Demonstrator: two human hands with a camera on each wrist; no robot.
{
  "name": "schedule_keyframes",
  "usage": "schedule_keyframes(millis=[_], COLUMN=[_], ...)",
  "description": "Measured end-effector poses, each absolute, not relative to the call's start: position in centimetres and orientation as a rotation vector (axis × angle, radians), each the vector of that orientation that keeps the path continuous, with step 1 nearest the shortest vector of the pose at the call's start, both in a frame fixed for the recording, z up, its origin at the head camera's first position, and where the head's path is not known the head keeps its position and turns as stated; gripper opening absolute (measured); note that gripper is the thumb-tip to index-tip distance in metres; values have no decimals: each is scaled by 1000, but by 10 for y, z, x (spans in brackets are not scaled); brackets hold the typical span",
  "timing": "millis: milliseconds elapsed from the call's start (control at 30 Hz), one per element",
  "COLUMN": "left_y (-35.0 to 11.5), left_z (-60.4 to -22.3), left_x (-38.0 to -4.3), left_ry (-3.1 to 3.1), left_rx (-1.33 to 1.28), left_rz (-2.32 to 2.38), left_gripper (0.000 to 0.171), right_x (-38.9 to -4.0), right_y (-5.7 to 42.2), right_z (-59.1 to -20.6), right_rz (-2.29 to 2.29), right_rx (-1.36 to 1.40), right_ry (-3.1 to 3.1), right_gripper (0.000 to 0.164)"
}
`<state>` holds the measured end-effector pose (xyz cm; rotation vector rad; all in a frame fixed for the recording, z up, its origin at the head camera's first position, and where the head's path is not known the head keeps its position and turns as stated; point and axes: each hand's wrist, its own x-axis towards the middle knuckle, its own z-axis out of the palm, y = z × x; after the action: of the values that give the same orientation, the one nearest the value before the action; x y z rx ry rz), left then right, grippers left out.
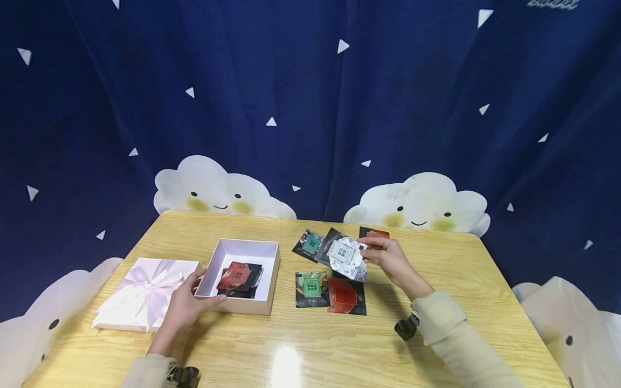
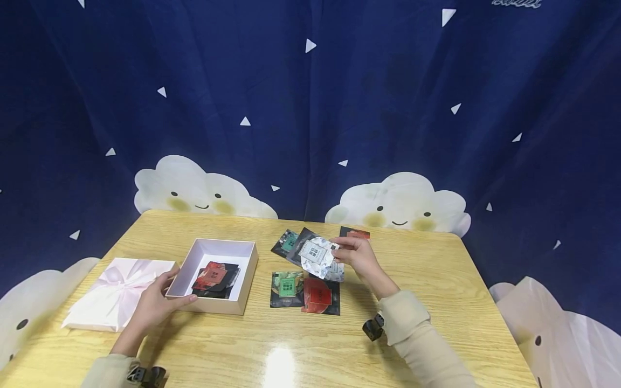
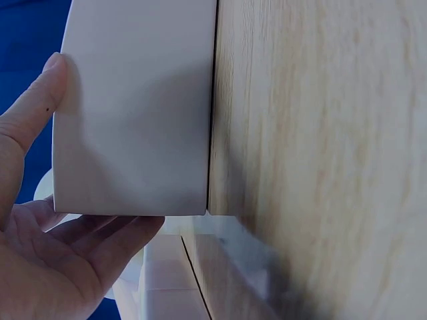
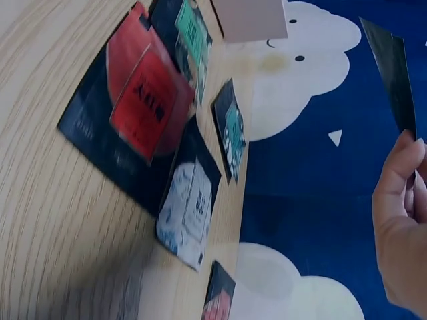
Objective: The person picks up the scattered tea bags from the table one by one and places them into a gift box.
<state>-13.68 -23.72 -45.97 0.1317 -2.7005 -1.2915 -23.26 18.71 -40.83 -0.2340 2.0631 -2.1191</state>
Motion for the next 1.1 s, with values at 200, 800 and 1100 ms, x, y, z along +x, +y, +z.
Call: schedule_keyframes(millis=[200,800,1100], left_y=[-237,-239,-238], left_z=[-461,-461,-463], left_x=[-138,-139,-139], left_ry=[-2698,-2700,-2708], left_rx=[135,141,147], left_rz=[-1285,-1287,-1283], left_gripper=[82,82,83], right_x=[-237,-245,-249], right_y=[172,113,86], right_z=[-409,-409,-408], right_rz=[-2120,-2128,-2125], right_rx=[-174,-88,-136], right_ry=[2060,2001,1942], right_gripper=[40,37,37])
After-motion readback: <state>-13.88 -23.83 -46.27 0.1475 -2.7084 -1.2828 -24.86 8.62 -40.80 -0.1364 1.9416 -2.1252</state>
